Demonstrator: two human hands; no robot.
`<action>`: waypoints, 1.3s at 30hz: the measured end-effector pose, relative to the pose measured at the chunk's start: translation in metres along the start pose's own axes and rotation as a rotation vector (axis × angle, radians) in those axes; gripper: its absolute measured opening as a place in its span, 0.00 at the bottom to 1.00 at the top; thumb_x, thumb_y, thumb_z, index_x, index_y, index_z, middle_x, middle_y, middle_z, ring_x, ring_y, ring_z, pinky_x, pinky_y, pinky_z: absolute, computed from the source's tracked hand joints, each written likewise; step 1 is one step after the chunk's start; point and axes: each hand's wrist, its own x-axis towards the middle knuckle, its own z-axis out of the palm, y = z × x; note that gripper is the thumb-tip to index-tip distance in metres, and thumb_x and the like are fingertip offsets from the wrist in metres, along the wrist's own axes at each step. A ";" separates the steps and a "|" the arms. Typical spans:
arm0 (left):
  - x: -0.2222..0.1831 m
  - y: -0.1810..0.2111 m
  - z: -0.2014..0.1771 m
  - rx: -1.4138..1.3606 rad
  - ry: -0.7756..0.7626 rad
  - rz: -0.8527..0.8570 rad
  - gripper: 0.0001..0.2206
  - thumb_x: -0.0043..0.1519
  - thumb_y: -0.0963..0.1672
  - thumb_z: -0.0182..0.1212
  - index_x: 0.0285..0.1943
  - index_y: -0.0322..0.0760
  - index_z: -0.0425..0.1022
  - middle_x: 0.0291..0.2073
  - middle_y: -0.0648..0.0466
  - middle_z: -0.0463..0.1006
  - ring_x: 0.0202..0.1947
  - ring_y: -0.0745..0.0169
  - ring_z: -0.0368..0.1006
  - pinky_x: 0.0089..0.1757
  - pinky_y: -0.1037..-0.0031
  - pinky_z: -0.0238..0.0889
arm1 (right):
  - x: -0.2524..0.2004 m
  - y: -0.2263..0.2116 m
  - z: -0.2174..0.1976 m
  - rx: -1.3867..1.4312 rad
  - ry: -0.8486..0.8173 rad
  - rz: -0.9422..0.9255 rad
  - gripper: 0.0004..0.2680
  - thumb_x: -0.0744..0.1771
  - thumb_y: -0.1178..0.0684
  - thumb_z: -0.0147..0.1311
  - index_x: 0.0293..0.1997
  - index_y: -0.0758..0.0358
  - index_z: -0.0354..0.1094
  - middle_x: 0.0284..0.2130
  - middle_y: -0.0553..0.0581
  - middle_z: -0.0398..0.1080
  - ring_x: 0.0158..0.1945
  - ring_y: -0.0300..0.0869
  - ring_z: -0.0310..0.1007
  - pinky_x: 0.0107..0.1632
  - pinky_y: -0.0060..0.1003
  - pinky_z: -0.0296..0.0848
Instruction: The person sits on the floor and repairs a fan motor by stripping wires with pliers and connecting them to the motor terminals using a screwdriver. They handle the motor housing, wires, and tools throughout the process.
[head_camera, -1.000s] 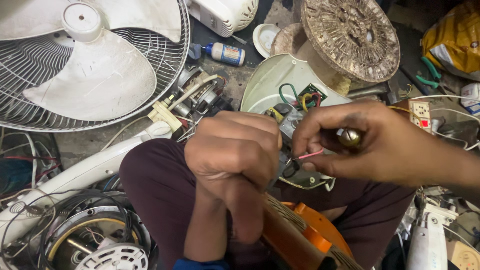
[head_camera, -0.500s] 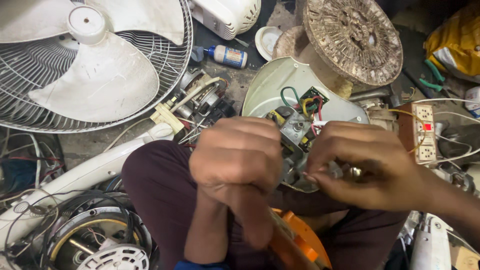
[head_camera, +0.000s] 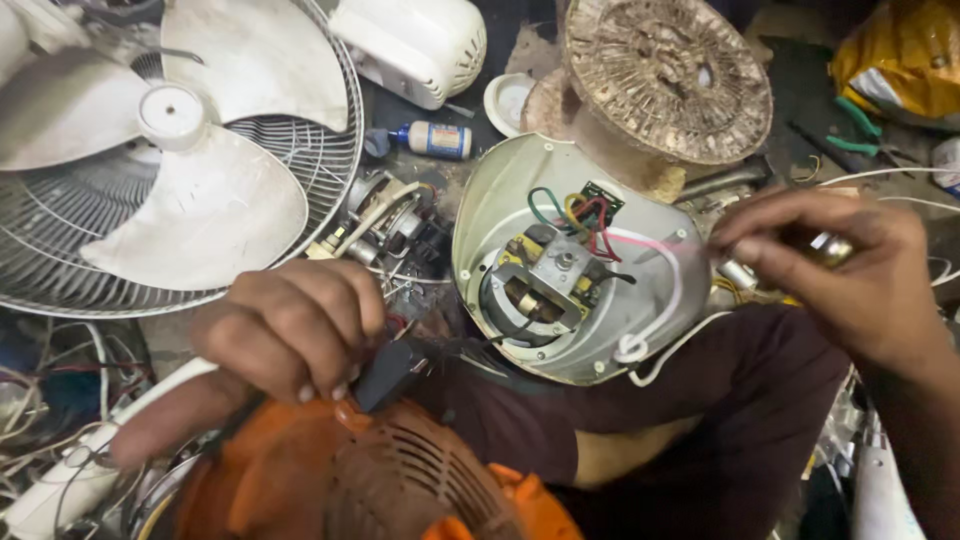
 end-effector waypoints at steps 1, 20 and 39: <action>0.003 -0.002 0.001 -0.023 0.016 0.008 0.36 0.62 0.67 0.40 0.34 0.35 0.71 0.26 0.51 0.78 0.25 0.60 0.72 0.32 0.66 0.69 | -0.003 0.001 -0.001 0.103 0.083 0.030 0.03 0.67 0.63 0.59 0.43 0.71 0.74 0.41 0.60 0.77 0.42 0.40 0.78 0.40 0.31 0.76; -0.073 -0.011 0.181 -0.134 0.967 -0.331 0.24 0.72 0.59 0.47 0.38 0.37 0.68 0.29 0.52 0.71 0.35 0.60 0.69 0.49 0.64 0.64 | -0.090 0.031 0.073 0.731 0.580 0.214 0.05 0.70 0.58 0.55 0.47 0.68 0.73 0.31 0.52 0.73 0.26 0.28 0.63 0.25 0.22 0.58; 0.072 -0.022 0.117 0.959 0.637 -1.261 0.11 0.66 0.46 0.60 0.41 0.29 0.76 0.32 0.53 0.81 0.34 0.63 0.76 0.36 0.71 0.70 | -0.075 -0.023 0.120 0.129 0.206 -0.097 0.09 0.66 0.60 0.59 0.50 0.64 0.75 0.41 0.56 0.73 0.40 0.41 0.81 0.42 0.34 0.77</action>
